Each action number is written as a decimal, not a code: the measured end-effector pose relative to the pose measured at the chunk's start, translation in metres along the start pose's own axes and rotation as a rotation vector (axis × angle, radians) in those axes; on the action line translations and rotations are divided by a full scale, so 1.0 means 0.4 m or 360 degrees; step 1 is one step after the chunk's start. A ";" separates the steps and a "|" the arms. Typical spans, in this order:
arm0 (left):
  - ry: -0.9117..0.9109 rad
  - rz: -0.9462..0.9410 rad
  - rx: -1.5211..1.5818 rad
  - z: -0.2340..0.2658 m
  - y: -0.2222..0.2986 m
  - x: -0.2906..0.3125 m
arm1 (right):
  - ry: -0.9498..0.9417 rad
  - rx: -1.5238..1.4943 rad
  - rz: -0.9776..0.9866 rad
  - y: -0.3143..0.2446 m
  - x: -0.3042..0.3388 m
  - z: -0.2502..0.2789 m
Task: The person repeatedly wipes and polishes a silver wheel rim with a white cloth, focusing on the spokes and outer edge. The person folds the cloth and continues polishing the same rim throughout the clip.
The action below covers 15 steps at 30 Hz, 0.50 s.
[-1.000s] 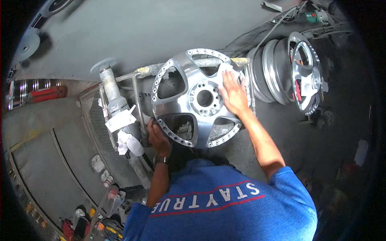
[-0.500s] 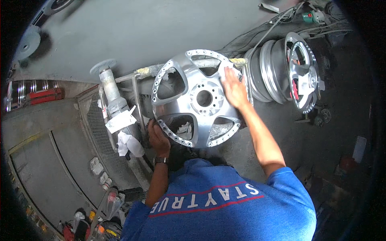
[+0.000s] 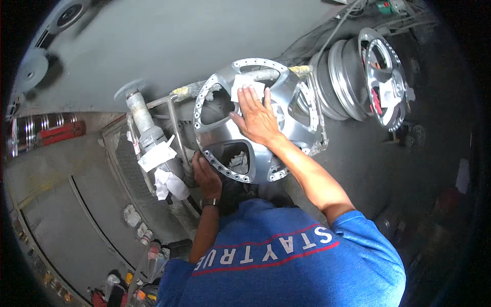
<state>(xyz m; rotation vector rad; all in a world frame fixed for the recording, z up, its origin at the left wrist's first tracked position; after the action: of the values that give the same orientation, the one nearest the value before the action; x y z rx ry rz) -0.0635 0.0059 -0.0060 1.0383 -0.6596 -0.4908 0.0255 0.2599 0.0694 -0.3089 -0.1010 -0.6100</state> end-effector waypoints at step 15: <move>0.0000 0.0008 -0.0069 0.005 0.001 -0.002 | -0.0025 -0.0060 -0.0150 0.028 0.056 0.003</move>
<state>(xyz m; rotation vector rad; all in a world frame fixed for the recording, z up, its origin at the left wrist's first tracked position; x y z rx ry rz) -0.0655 0.0053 -0.0052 0.9959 -0.6488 -0.4984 0.0503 0.2565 0.0719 -0.3471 -0.1199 -0.7033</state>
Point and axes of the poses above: each hand's wrist, its own x-axis away from the middle knuckle, its own z-axis out of the back of the hand, y = z × x, the point moved 6 cm from there along -x, towards the middle knuckle, and after that the axes turned 14 degrees about -y, right-handed, at the moved point
